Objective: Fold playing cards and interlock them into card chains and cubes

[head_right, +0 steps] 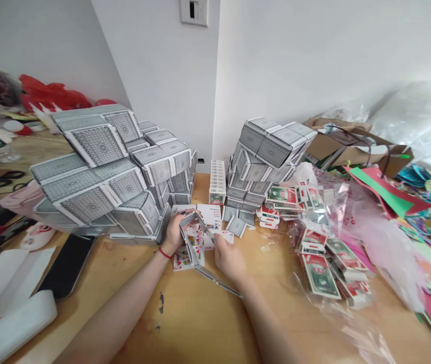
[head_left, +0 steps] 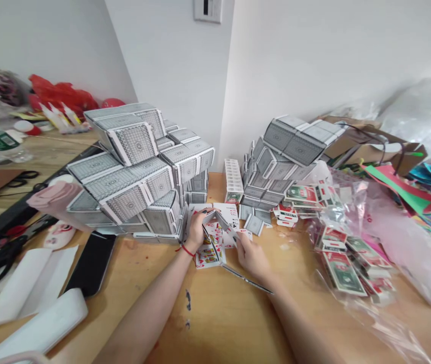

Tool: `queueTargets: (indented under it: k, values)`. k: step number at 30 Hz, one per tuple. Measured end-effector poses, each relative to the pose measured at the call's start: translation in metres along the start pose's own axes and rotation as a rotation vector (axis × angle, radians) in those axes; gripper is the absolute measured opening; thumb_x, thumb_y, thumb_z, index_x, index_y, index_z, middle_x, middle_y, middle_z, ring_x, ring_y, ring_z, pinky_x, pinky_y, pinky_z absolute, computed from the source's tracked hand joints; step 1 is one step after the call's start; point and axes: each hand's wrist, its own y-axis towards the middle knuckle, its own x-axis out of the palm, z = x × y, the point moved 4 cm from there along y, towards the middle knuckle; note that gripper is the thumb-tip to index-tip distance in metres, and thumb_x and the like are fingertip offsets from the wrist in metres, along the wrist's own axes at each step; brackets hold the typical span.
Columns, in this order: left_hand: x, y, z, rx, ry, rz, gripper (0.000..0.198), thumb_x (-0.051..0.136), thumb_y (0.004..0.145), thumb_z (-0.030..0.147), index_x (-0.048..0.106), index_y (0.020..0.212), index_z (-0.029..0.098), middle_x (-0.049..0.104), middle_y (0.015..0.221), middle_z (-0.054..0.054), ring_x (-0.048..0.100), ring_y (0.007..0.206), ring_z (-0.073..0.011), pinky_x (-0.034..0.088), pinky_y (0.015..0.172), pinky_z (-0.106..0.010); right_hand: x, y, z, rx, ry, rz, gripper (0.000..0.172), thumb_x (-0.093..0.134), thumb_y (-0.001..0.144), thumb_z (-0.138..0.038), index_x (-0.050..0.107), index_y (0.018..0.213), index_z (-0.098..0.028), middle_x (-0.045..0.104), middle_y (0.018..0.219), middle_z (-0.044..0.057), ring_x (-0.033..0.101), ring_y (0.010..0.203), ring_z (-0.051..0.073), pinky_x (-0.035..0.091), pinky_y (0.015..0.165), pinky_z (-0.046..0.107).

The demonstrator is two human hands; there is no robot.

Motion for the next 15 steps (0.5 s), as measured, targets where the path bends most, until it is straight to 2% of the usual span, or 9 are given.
queueTargets:
  k: [6,15]
  values:
    - [0.004,-0.001,-0.002,-0.024,-0.267,0.002,0.037,0.044,0.078,0.04,0.063,0.094,0.012,0.066,0.096,-0.009,0.061,0.092,-0.0227,0.051,0.079,-0.037,-0.003,0.003,-0.011,0.033,-0.079,-0.121,0.022,0.035,0.084,-0.013,0.048,0.101,-0.019,0.065,0.072,0.006,0.06,0.059,0.018,0.029,0.049,0.024]
    - [0.003,-0.005,0.006,0.027,-0.224,0.001,0.033,0.044,0.08,0.037,0.063,0.094,0.014,0.062,0.102,-0.009,0.06,0.088,-0.0194,0.053,0.074,-0.033,-0.005,0.003,-0.018,0.069,-0.132,-0.187,0.026,0.033,0.083,-0.01,0.045,0.106,-0.016,0.065,0.072,0.009,0.06,0.059,0.02,0.026,0.048,0.025]
